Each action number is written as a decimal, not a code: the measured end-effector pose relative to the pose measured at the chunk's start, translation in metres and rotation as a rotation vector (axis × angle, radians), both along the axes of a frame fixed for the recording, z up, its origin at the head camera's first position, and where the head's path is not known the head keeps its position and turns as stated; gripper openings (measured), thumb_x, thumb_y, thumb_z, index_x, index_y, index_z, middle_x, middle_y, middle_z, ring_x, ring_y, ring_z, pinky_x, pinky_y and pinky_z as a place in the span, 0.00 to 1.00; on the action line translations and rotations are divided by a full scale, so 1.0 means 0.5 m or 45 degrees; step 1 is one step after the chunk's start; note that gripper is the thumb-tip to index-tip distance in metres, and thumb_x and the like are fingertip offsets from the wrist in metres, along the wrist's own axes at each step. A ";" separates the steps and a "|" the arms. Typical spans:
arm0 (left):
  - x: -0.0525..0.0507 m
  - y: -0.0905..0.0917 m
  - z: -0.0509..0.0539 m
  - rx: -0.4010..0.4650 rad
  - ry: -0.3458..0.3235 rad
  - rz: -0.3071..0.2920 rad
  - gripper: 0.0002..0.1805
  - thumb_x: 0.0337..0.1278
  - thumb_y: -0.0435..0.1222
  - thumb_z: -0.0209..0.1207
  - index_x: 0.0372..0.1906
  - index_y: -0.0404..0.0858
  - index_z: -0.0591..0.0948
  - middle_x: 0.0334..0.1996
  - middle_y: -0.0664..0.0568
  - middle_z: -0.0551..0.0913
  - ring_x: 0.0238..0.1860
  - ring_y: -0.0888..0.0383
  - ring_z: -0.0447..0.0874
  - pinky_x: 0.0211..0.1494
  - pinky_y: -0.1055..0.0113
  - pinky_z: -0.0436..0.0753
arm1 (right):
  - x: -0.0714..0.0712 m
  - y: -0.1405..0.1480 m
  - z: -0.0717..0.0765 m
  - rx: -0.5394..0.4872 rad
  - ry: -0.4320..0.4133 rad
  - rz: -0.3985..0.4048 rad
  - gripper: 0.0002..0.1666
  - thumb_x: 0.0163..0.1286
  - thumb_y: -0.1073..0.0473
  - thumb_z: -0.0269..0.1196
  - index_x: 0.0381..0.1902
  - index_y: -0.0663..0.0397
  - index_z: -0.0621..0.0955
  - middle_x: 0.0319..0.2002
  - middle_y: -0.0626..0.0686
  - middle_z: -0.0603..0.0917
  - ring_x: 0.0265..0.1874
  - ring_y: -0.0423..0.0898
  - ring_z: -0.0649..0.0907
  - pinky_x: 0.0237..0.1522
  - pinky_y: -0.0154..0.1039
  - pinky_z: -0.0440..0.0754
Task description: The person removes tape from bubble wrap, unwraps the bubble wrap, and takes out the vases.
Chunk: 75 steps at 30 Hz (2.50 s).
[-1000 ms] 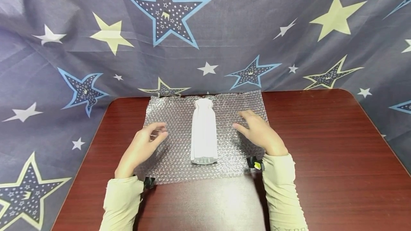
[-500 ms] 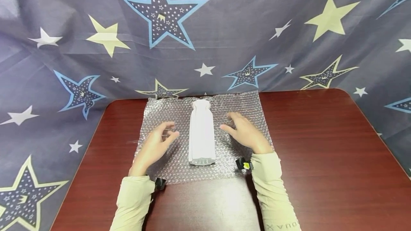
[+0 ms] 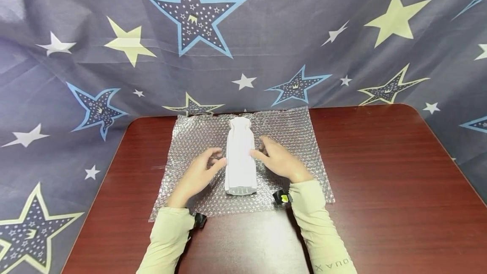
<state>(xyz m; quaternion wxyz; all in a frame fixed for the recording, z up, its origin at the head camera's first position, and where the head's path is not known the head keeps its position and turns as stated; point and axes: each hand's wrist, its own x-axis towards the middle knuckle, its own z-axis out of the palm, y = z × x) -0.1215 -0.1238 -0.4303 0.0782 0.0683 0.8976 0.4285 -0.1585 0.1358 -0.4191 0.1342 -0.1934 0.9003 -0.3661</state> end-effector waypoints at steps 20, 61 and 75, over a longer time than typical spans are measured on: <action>0.008 0.033 -0.017 0.098 -0.074 -0.045 0.42 0.66 0.61 0.54 0.76 0.44 0.60 0.61 0.47 0.78 0.52 0.56 0.82 0.57 0.55 0.81 | 0.001 -0.021 -0.010 0.018 -0.066 0.058 0.46 0.77 0.34 0.46 0.76 0.65 0.57 0.62 0.62 0.78 0.54 0.55 0.83 0.65 0.57 0.73; 0.024 0.068 -0.010 0.035 -0.057 0.044 0.50 0.63 0.69 0.47 0.78 0.41 0.53 0.68 0.37 0.71 0.64 0.42 0.75 0.66 0.43 0.73 | 0.013 -0.038 -0.011 0.005 -0.112 -0.002 0.56 0.72 0.28 0.48 0.78 0.63 0.50 0.75 0.66 0.59 0.72 0.63 0.64 0.71 0.61 0.61; 0.025 0.074 -0.008 0.087 -0.010 0.070 0.42 0.65 0.64 0.51 0.76 0.46 0.59 0.66 0.39 0.73 0.63 0.43 0.76 0.64 0.45 0.75 | 0.020 -0.045 -0.002 -0.150 -0.089 0.066 0.45 0.76 0.39 0.52 0.78 0.57 0.54 0.74 0.62 0.63 0.71 0.60 0.67 0.70 0.58 0.66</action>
